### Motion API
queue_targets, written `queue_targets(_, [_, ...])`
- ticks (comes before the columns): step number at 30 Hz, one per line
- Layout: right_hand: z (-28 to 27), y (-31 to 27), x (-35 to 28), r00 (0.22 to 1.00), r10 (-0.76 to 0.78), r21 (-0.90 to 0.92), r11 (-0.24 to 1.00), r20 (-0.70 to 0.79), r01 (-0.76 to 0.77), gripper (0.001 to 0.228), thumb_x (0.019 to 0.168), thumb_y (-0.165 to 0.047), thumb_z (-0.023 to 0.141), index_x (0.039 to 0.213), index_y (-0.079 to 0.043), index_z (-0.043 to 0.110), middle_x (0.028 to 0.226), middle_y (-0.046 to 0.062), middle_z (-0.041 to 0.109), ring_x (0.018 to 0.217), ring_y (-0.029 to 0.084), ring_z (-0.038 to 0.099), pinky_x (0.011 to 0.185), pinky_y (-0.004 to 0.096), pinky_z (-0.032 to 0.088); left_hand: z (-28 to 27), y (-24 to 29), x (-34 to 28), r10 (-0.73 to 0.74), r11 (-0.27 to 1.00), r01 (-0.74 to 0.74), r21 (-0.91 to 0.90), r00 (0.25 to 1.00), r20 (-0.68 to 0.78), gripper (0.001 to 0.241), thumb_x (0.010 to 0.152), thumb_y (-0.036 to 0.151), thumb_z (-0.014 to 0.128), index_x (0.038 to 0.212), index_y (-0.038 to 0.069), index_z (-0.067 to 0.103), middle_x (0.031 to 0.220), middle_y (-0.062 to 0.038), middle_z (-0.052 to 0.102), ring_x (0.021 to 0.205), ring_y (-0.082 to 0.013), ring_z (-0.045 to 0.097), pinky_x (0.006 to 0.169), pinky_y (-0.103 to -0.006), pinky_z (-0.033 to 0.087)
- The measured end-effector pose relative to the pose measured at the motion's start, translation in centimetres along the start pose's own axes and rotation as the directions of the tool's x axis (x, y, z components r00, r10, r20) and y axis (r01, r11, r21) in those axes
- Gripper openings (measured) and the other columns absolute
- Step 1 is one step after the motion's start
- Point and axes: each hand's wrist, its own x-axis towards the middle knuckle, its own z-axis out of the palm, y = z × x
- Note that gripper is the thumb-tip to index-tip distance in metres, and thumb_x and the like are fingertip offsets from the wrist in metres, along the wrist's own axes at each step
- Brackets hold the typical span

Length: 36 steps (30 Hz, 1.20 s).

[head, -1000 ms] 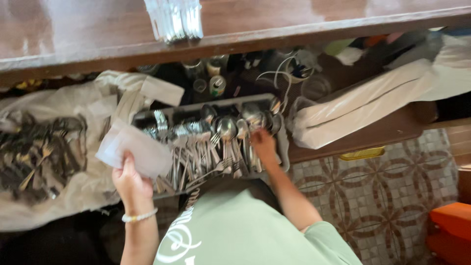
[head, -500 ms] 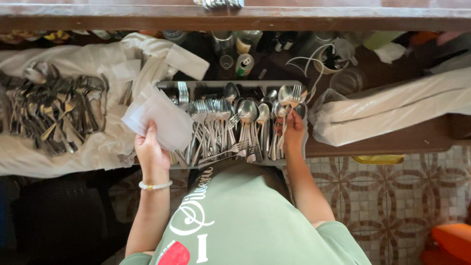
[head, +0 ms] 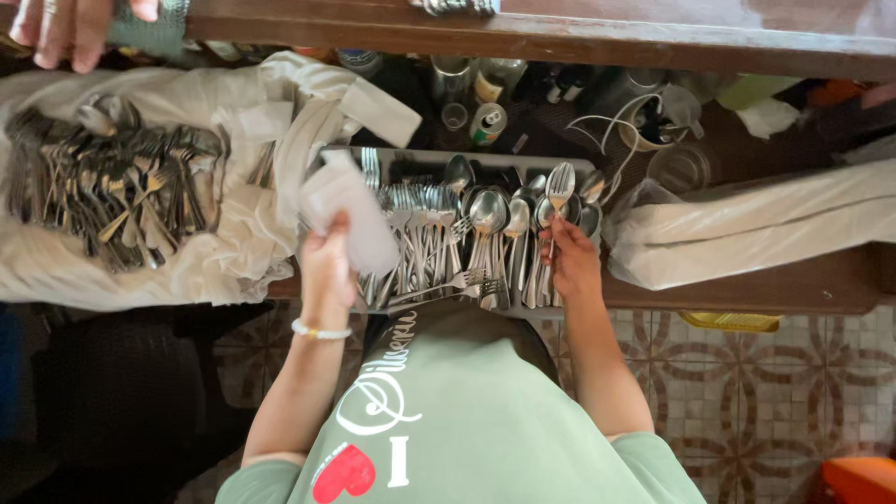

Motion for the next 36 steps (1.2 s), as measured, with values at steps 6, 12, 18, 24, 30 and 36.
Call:
queue_targets(6, [4.7,-2.2,-1.9,0.995,-0.049,-0.118,0.991,0.088,0.06,0.02,0.1,-0.019,0.069,0.114,-0.006,0.067,0.082,0.003,0.066,0.056,0.01,0.053,0.047,0.025,0.039,1.5,-4.2,1.9,-0.153,0.973,0.133,0.189,0.983,0.097,0.03,0.103,0.02,0.065,0.123,-0.001,0.067,0.101,-0.01,0.072,0.083,-0.0236,0.064,0.07,-0.0383,0.052])
queue_targets(12, [11.0,-5.6,-7.2,0.966,0.016,-0.403,0.911,0.258,0.092,0.018,0.1,-0.015,0.066,0.112,-0.002,0.071,0.076,0.002,0.066,0.051,0.007,0.048,0.046,0.022,0.033,3.6,-8.0,3.7,-0.044,0.985,-0.021,0.173,0.932,0.36,0.025,0.101,0.011,0.061,0.121,0.001,0.071,0.108,-0.002,0.075,0.093,-0.0071,0.068,0.084,-0.0231,0.054])
queue_targets(18, [14.3,-7.3,-8.3,0.925,0.079,-0.56,0.814,0.372,0.156,0.022,0.097,-0.015,0.068,0.114,0.0,0.073,0.074,0.001,0.067,0.051,0.005,0.048,0.048,0.021,0.036,4.2,-5.1,2.0,-0.153,0.988,0.132,0.078,0.844,0.514,0.022,0.107,0.017,0.061,0.117,0.0,0.07,0.096,-0.002,0.073,0.078,-0.0078,0.064,0.068,-0.0259,0.052])
queue_targets(24, [14.3,-7.8,-7.9,0.917,0.089,-0.612,0.769,0.39,0.186,0.023,0.097,-0.014,0.068,0.114,0.0,0.074,0.075,0.001,0.068,0.052,0.004,0.047,0.049,0.02,0.036,4.1,-2.9,1.4,-0.258,0.939,0.34,-0.059,0.806,0.533,0.037,0.109,0.031,0.056,0.129,0.001,0.064,0.11,-0.006,0.071,0.092,-0.0145,0.069,0.082,-0.0332,0.056])
queue_targets(30, [14.4,-8.6,-7.8,0.907,0.109,-0.655,0.727,0.407,0.207,0.023,0.097,-0.015,0.067,0.115,-0.002,0.074,0.076,0.001,0.069,0.053,0.004,0.049,0.049,0.02,0.038,5.6,0.7,0.9,-0.253,0.892,0.424,-0.158,0.757,0.602,0.053,0.102,0.043,0.046,0.134,0.003,0.059,0.118,-0.01,0.073,0.103,-0.0188,0.071,0.092,-0.0361,0.058])
queue_targets(36, [14.8,-9.2,-7.8,0.899,0.125,-0.721,0.648,0.419,0.246,0.023,0.097,-0.015,0.068,0.114,-0.001,0.074,0.075,0.001,0.069,0.054,0.004,0.05,0.049,0.02,0.04,4.6,-1.2,3.8,-0.225,0.959,0.282,0.03,0.693,0.685,0.035,0.107,0.021,0.058,0.134,-0.002,0.062,0.12,-0.007,0.072,0.104,-0.0151,0.069,0.092,-0.0323,0.057])
